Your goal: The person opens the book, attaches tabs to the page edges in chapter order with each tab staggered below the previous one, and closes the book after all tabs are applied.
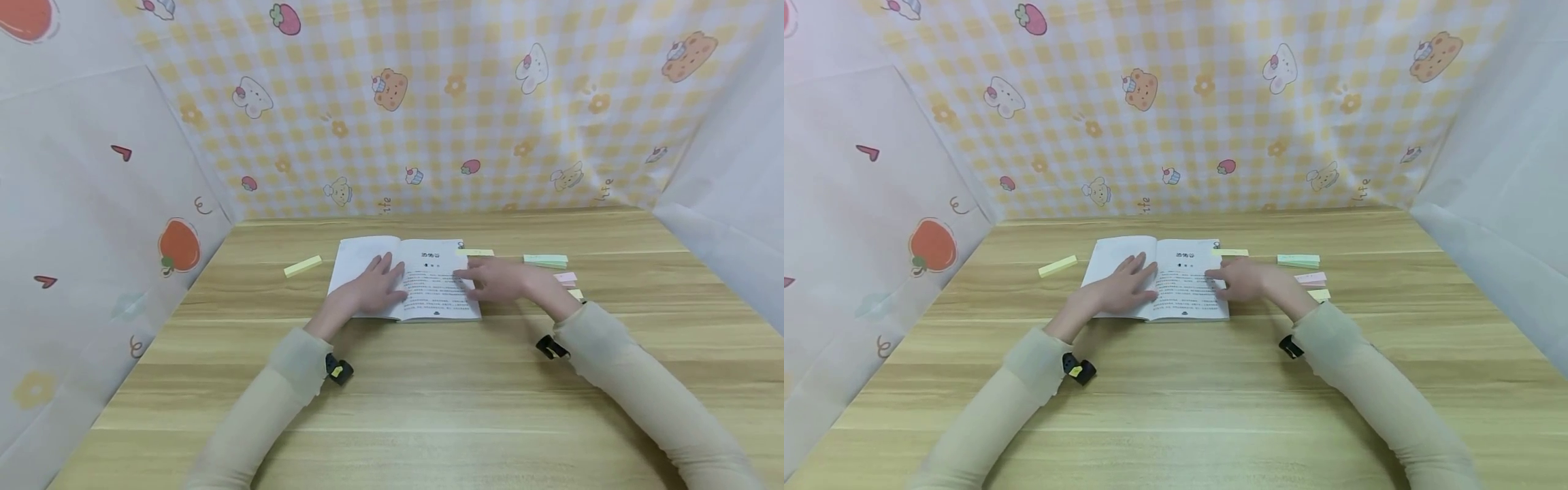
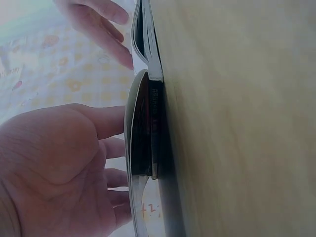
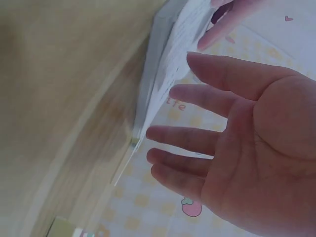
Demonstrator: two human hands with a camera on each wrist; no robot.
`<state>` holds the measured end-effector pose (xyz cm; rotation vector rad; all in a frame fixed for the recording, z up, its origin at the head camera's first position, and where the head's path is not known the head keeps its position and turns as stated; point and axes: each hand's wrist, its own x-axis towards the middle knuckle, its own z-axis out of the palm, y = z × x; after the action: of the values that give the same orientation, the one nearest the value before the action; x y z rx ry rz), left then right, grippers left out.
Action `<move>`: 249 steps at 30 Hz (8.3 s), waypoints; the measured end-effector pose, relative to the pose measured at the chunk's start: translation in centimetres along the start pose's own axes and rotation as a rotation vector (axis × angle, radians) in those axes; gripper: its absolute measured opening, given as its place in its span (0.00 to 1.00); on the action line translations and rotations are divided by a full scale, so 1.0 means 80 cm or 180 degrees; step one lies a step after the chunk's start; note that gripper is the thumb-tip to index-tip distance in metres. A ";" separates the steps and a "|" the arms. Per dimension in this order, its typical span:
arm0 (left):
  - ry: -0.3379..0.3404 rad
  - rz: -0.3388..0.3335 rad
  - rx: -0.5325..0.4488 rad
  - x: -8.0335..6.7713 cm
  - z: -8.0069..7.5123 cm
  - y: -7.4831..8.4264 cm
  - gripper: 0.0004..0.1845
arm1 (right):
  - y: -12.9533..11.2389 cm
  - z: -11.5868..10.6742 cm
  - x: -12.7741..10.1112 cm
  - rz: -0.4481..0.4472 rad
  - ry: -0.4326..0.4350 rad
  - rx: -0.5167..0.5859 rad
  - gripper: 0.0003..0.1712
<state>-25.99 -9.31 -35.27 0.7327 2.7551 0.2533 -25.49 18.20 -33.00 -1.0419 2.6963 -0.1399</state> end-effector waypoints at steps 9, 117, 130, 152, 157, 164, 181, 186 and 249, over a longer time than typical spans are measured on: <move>-0.0009 0.0055 0.0072 -0.014 -0.001 0.000 0.38 | 0.001 0.010 -0.025 -0.0134 0.0108 0.0188 0.32; 0.0758 0.0987 -0.0243 -0.085 -0.002 0.003 0.19 | -0.041 0.032 -0.026 -0.0226 0.0125 0.0040 0.32; 0.1347 0.0951 -0.0112 -0.081 0.001 0.027 0.17 | -0.050 0.030 -0.027 -0.0254 0.0023 0.0178 0.34; 0.1896 0.1030 0.0102 -0.069 0.016 0.030 0.11 | -0.048 0.032 -0.024 -0.0317 0.0141 0.0380 0.33; 0.1873 0.0973 0.0114 -0.071 0.014 0.030 0.10 | -0.048 0.031 -0.024 -0.0205 0.0392 0.0316 0.30; 0.1840 0.0913 0.0098 -0.071 0.013 0.032 0.12 | -0.048 0.027 -0.023 0.0253 0.0725 0.0224 0.33; 0.1745 0.0799 0.0021 -0.073 0.013 0.032 0.15 | -0.066 0.014 -0.013 0.0335 0.1383 0.0740 0.26; 0.1724 0.0814 -0.0002 -0.072 0.013 0.032 0.17 | -0.071 0.013 -0.008 0.0172 0.1538 0.0872 0.29; 0.1560 -0.0110 -0.0086 -0.099 -0.040 -0.010 0.24 | -0.118 0.033 0.024 -0.0922 0.0496 0.0693 0.28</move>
<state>-20.78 -14.32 -30.68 0.6892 3.2098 0.5235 -20.06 9.94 -34.26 -1.3936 2.5693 -0.5754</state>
